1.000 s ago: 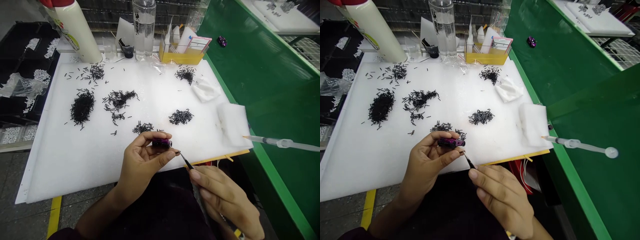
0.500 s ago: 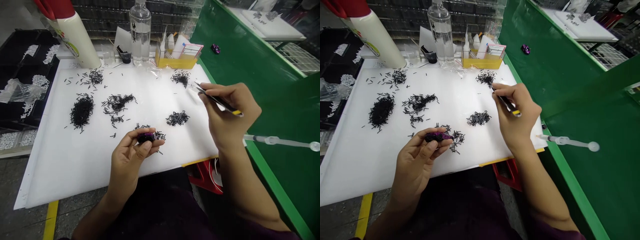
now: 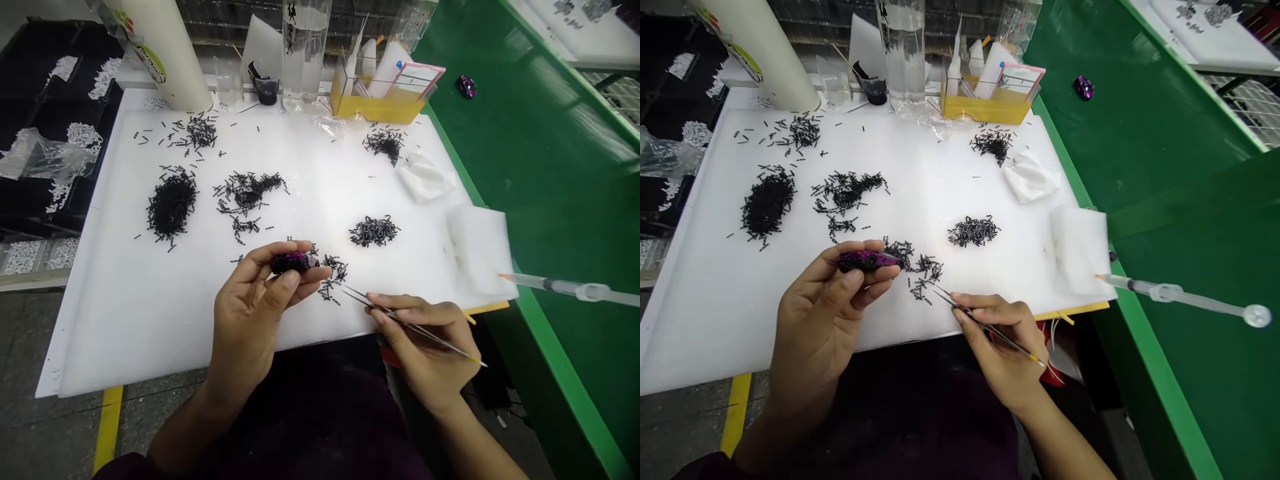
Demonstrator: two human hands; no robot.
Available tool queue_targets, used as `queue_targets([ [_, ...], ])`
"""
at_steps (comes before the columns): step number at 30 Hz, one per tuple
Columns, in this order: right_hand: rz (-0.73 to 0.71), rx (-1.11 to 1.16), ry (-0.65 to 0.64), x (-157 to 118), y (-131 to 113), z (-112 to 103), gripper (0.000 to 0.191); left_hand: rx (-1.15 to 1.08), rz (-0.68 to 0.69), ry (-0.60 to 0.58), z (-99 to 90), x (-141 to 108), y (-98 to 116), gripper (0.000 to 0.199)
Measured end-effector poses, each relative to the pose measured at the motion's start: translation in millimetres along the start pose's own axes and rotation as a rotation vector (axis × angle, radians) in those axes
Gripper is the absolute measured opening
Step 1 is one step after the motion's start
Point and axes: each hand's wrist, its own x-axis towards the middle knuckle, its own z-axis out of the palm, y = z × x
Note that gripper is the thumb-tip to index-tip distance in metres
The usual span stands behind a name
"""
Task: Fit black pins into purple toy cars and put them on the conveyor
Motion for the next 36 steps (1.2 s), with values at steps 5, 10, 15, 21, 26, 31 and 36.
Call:
queue_targets([
  [5, 0.067, 0.042, -0.045, -8.8, -1.0, 0.3, 0.044, -0.008, -0.009, -0.007, -0.3, -1.1, -0.6, 0.009],
  [10, 0.085, 0.011, -0.019, -14.3, -1.8, 3.3, 0.041, -0.012, -0.021, -0.025, -1.2, -2.4, -0.3, 0.009],
  [15, 0.082, -0.062, -0.016, 1.6, -2.0, -2.5, 0.033, 0.002, -0.042, -0.041, -1.8, -3.7, 0.0, 0.009],
  [21, -0.313, -0.232, 0.313, 50.0, 3.8, -17.6, 0.045, -0.005, -0.024, -0.045, -1.8, -3.7, -0.1, 0.009],
  [26, -0.101, -0.137, 0.013, 20.0, 0.9, -9.1, 0.045, -0.006, -0.032, -0.054, -2.3, -3.7, 0.4, 0.011],
  [31, -0.066, -0.191, -0.061, -1.9, 3.0, -0.4, 0.039, 0.001, -0.037, -0.048, 0.3, -3.1, 0.2, 0.01],
  [36, -0.074, -0.247, -0.075, 1.6, 6.7, -1.2, 0.035, 0.015, -0.041, -0.05, -0.1, -3.1, 1.8, 0.01],
])
